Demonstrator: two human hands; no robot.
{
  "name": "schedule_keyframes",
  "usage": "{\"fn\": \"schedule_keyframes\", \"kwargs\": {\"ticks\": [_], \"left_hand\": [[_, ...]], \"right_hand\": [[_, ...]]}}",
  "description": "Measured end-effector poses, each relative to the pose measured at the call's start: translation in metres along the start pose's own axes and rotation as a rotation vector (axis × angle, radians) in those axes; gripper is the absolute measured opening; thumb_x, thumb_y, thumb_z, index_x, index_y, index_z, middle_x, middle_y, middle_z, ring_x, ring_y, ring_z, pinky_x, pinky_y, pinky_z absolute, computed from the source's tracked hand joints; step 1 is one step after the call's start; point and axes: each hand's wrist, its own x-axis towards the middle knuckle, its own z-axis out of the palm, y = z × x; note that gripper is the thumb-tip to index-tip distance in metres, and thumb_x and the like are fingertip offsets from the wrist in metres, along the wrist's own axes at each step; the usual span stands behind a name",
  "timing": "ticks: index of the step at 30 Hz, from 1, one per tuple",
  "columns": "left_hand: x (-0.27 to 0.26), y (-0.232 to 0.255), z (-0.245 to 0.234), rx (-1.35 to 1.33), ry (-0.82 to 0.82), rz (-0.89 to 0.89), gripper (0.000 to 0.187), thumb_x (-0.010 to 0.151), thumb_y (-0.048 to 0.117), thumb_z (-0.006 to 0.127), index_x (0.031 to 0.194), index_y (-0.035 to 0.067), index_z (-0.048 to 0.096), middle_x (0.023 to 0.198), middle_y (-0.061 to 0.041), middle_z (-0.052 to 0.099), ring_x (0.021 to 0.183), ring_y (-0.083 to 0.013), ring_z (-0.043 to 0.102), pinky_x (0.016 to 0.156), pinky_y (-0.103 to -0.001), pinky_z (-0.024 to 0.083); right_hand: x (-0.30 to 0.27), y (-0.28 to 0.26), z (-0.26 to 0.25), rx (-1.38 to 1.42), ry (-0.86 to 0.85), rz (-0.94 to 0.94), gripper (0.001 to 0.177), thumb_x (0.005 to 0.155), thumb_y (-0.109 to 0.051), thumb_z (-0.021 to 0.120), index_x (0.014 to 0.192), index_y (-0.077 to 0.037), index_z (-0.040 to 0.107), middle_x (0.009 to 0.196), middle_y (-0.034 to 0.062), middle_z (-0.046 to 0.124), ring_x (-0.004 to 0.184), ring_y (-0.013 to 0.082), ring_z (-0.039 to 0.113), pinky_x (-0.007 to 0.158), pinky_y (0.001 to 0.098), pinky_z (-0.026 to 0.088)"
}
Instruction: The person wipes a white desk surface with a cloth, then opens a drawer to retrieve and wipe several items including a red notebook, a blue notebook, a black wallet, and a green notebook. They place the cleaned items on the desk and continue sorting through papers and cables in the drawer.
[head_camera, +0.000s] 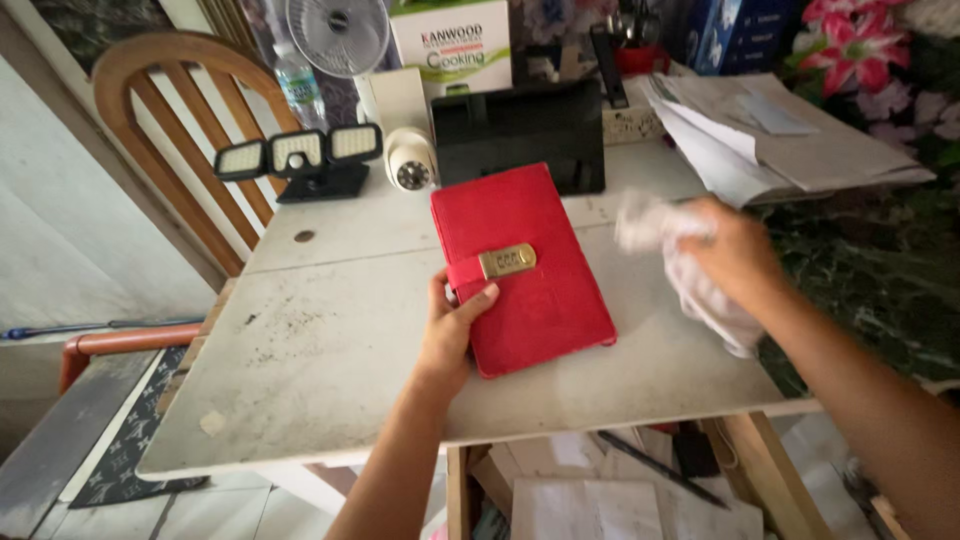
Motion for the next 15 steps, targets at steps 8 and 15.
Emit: {"fn": "schedule_keyframes", "kwargs": {"ticks": [8,15], "left_hand": [[0.002,-0.001,0.006,-0.077,-0.030,0.016,0.065,0.083,0.005,0.072,0.138,0.017,0.039,0.127,-0.016,0.062,0.113,-0.0278,0.065,0.092,-0.046,0.060],[0.003,-0.009,0.001,-0.170,-0.049,0.117,0.064,0.084,0.000,0.071,0.138,0.014,0.038,0.129,-0.017,0.062,0.114,-0.0282,0.066,0.093,-0.046,0.060]], "right_hand": [[0.018,-0.122,0.058,0.112,0.015,-0.844,0.053,0.078,0.000,0.067,0.129,-0.012,0.068,0.135,0.0102,0.064,0.126,0.0301,0.061,0.107,0.0417,0.050],[-0.031,-0.075,0.032,-0.225,-0.134,-0.717,0.057,0.073,-0.004,0.076,0.127,-0.017,0.069,0.147,0.0088,0.054,0.128,0.0313,0.055,0.099,0.0430,0.051]]}}
